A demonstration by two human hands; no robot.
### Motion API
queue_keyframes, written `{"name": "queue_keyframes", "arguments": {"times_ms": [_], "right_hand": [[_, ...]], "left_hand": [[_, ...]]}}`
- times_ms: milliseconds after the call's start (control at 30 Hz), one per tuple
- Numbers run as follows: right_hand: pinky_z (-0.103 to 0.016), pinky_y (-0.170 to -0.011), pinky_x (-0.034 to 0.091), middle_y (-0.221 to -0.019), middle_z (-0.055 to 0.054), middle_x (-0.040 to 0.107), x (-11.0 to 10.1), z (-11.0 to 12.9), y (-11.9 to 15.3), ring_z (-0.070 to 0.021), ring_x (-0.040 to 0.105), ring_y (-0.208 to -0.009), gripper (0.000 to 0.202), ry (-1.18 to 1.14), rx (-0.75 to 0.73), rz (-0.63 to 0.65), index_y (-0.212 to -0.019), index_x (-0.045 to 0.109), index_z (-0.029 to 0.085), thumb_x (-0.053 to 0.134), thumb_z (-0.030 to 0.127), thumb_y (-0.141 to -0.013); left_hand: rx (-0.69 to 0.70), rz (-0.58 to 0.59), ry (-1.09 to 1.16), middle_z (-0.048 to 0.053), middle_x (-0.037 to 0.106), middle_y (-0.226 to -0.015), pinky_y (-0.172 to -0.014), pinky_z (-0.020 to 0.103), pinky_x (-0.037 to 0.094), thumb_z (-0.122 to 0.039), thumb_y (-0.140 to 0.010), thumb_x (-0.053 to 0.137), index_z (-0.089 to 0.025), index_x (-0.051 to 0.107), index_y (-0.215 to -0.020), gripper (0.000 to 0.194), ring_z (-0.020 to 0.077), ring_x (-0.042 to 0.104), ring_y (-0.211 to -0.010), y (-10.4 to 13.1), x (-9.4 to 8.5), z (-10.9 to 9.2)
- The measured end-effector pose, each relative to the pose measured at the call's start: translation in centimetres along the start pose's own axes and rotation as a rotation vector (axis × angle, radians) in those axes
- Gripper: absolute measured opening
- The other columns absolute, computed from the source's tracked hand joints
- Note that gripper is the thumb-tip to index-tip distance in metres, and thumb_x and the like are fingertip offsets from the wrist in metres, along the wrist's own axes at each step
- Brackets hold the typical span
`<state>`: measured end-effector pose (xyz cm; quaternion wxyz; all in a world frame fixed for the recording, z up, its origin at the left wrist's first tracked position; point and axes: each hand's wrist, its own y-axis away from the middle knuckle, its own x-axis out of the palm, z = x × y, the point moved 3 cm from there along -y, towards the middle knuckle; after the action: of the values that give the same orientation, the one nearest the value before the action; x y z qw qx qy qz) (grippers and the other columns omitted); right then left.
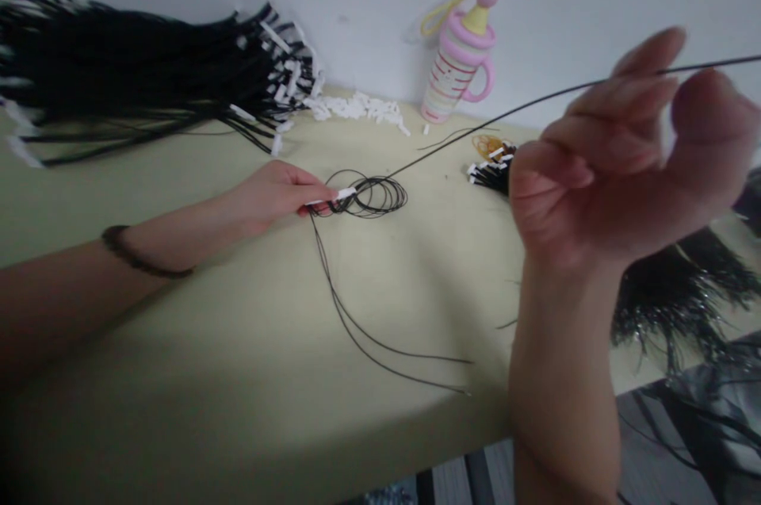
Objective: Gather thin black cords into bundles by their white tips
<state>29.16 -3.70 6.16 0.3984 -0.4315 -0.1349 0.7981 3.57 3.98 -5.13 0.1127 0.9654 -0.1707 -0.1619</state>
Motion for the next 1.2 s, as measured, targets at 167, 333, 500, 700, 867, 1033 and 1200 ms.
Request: {"name": "queue_keyframes", "arguments": {"times_ms": [167, 333, 500, 700, 867, 1033, 1200], "right_hand": [[-0.023, -0.046, 0.03, -0.063, 0.0, 0.051, 4.2, 0.3, 1.1, -0.0063, 0.048, -0.048, 0.027, -0.69, -0.163, 0.179, -0.084, 0.063, 0.024, 0.037, 0.027, -0.09], [-0.023, -0.055, 0.036, -0.068, -0.002, 0.059, 11.1, 1.3, 6.9, -0.0096, 0.05, -0.061, 0.013, -0.492, -0.436, 0.49, -0.077, 0.066, 0.015, 0.057, 0.024, -0.081], [-0.02, -0.052, 0.03, -0.059, 0.003, 0.051, 14.5, 1.3, 11.2, -0.0062, 0.042, -0.05, 0.018, -0.337, -0.499, 0.704, -0.074, 0.059, 0.014, 0.046, 0.02, -0.085], [-0.019, -0.051, 0.028, -0.053, 0.004, 0.045, 14.9, 0.6, 12.3, -0.0062, 0.041, -0.049, 0.02, -0.316, -0.448, 0.646, -0.063, 0.054, 0.015, 0.047, 0.02, -0.081], [-0.019, -0.052, 0.028, -0.054, 0.004, 0.045, 14.9, 0.5, 12.4, -0.0071, 0.041, -0.05, 0.021, -0.318, -0.442, 0.65, -0.064, 0.055, 0.015, 0.045, 0.02, -0.081], [-0.02, -0.053, 0.03, -0.055, 0.002, 0.048, 14.9, 0.5, 12.4, -0.0086, 0.043, -0.051, 0.022, -0.304, -0.421, 0.656, -0.066, 0.057, 0.015, 0.043, 0.021, -0.082], [-0.022, -0.055, 0.032, -0.06, 0.0, 0.055, 14.9, 0.5, 12.3, -0.0106, 0.048, -0.054, 0.024, -0.301, -0.399, 0.68, -0.07, 0.059, 0.016, 0.04, 0.022, -0.083]], "left_hand": [[0.053, 0.008, 0.044, 0.003, 0.061, -0.053, -0.051, 0.024, 0.034, -0.02, -0.063, 0.066, -0.014, 0.065, -0.051, 0.013, 0.0103, 0.05, -0.051, -1.1, -0.1, 1.2], [0.056, 0.011, 0.107, 0.004, 0.063, -0.057, -0.049, 0.024, 0.033, -0.026, -0.064, 0.067, -0.015, 0.068, -0.055, 0.014, 0.0098, 0.049, -0.05, -2.8, -0.2, 2.9], [0.041, 0.011, 0.177, 0.003, 0.062, -0.055, -0.048, 0.023, 0.032, -0.022, -0.062, 0.067, -0.014, 0.066, -0.053, 0.012, 0.0092, 0.048, -0.05, -2.7, -0.2, 2.8], [0.032, 0.014, 0.198, 0.003, 0.062, -0.058, -0.049, 0.022, 0.033, -0.025, -0.064, 0.067, -0.014, 0.067, -0.056, 0.014, 0.0088, 0.048, -0.051, -2.8, -0.3, 3.1], [0.024, 0.006, 0.192, 0.003, 0.061, -0.058, -0.049, 0.022, 0.033, -0.025, -0.063, 0.067, -0.014, 0.066, -0.056, 0.014, 0.0085, 0.048, -0.05, -2.8, -0.2, 3.1], [0.037, 0.02, 0.203, 0.002, 0.061, -0.057, -0.049, 0.023, 0.032, -0.026, -0.064, 0.067, -0.013, 0.066, -0.056, 0.015, 0.008, 0.047, -0.05, -2.6, -0.2, 2.8], [0.051, 0.017, 0.208, 0.004, 0.063, -0.06, -0.05, 0.024, 0.033, -0.028, -0.063, 0.068, -0.014, 0.067, -0.057, 0.015, 0.009, 0.049, -0.052, -2.6, -0.2, 2.9]]}}
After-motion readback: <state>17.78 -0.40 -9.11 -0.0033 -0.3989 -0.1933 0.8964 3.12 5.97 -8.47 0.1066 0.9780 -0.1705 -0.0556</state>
